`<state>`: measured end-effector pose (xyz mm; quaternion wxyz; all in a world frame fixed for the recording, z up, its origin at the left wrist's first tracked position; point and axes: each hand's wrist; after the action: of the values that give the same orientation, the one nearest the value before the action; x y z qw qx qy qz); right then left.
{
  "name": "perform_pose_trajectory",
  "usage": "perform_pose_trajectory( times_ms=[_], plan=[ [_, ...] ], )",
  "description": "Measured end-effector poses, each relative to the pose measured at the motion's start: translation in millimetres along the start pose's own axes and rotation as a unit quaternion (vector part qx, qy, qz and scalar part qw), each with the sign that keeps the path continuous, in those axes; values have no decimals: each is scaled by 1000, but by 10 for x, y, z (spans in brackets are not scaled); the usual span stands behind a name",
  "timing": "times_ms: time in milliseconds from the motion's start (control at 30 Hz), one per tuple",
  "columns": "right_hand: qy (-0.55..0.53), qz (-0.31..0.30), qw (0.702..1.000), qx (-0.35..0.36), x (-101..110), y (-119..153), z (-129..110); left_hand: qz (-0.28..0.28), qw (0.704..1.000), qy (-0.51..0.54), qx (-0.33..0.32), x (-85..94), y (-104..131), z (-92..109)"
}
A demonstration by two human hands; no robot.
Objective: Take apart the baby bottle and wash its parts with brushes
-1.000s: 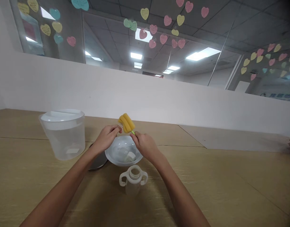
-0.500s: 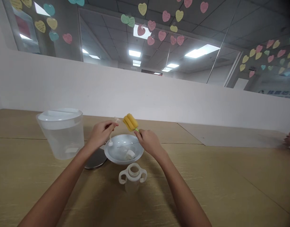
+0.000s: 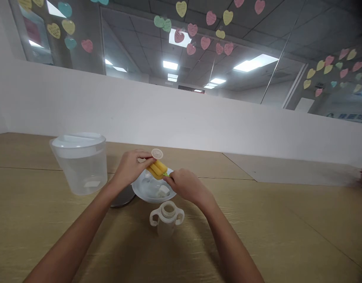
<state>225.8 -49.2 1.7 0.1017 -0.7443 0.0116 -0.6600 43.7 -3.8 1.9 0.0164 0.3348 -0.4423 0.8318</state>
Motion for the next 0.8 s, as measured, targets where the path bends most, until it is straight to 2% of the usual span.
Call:
perform_pose_trajectory(
  times_ms=[167, 300, 400, 500, 633, 700, 800],
  plan=[
    [26, -11, 1000, 5, -61, -4, -74, -38, 998, 53, -17, -86, 15, 67],
    [31, -15, 999, 12, -132, -30, -87, -25, 997, 74, 10, -99, 25, 42],
    [33, -13, 999, 16, -169, -44, -88, 14, 993, 106, 46, -48, 16, 21],
    [29, -18, 999, 13, -171, -57, -80, 81, 985, 135, 66, 57, -16, -1],
    [13, -18, 1000, 7, -102, -61, -18, 150, 958, 206, 131, 240, -41, -162],
    [-9, -18, 1000, -3, -49, -54, 44, 135, 956, 202, 162, 319, -12, -323],
    [-44, -13, 999, -15, 25, -40, 159, 25, 977, 104, 186, 385, 88, -606]
  ],
)
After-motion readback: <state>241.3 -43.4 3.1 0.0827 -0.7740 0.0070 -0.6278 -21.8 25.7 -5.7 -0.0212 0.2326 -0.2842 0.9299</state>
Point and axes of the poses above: each hand's wrist, its own y-axis away from the middle knuckle, its own x-axis out of the back of the hand, z = x × y, and after that the axes turned 14 degrees about -x, right-handed
